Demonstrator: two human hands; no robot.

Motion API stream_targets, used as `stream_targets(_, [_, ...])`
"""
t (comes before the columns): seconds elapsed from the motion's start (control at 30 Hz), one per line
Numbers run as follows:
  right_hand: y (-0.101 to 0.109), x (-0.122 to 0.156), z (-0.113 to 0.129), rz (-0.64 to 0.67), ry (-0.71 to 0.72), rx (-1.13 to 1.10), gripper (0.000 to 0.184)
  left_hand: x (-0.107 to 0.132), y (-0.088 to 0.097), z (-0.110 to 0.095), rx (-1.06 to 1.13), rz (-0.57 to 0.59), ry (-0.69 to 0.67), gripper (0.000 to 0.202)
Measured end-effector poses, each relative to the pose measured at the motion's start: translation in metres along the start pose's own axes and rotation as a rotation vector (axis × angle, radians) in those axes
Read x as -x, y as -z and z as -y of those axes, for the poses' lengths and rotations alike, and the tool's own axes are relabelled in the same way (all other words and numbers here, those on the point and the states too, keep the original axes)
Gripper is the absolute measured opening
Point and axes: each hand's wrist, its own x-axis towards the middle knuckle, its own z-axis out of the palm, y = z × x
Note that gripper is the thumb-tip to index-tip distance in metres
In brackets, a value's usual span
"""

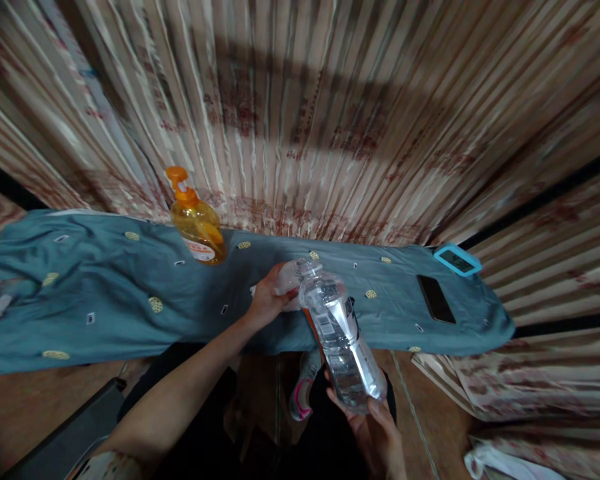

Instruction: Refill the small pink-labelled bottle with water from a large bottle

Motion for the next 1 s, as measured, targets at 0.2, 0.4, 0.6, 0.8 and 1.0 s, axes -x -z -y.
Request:
stream_targets(0.2, [-0.002,0.002,-0.003,0.035,0.005,0.025,0.066,-0.001,0.0,-0.003,0.004,-0.017,0.004,0.051])
stream_targets(0.4, [0.006,0.003,-0.006,0.085,0.024,0.075,0.059,-0.002,0.0,0.001,-0.007,-0.019,-0.015,0.053])
stream_targets(0.6, [0.015,0.003,-0.009,0.214,0.078,0.126,0.055,-0.003,0.0,0.001,-0.046,-0.014,-0.002,0.055])
stream_targets(0.8, [0.022,0.004,-0.015,0.236,0.113,0.087,0.064,-0.004,0.001,0.0,-0.018,-0.012,-0.032,0.053])
stream_targets(1.0, [0.02,0.007,-0.014,0.202,0.111,0.106,0.071,-0.005,-0.001,0.003,-0.008,-0.029,-0.069,0.053])
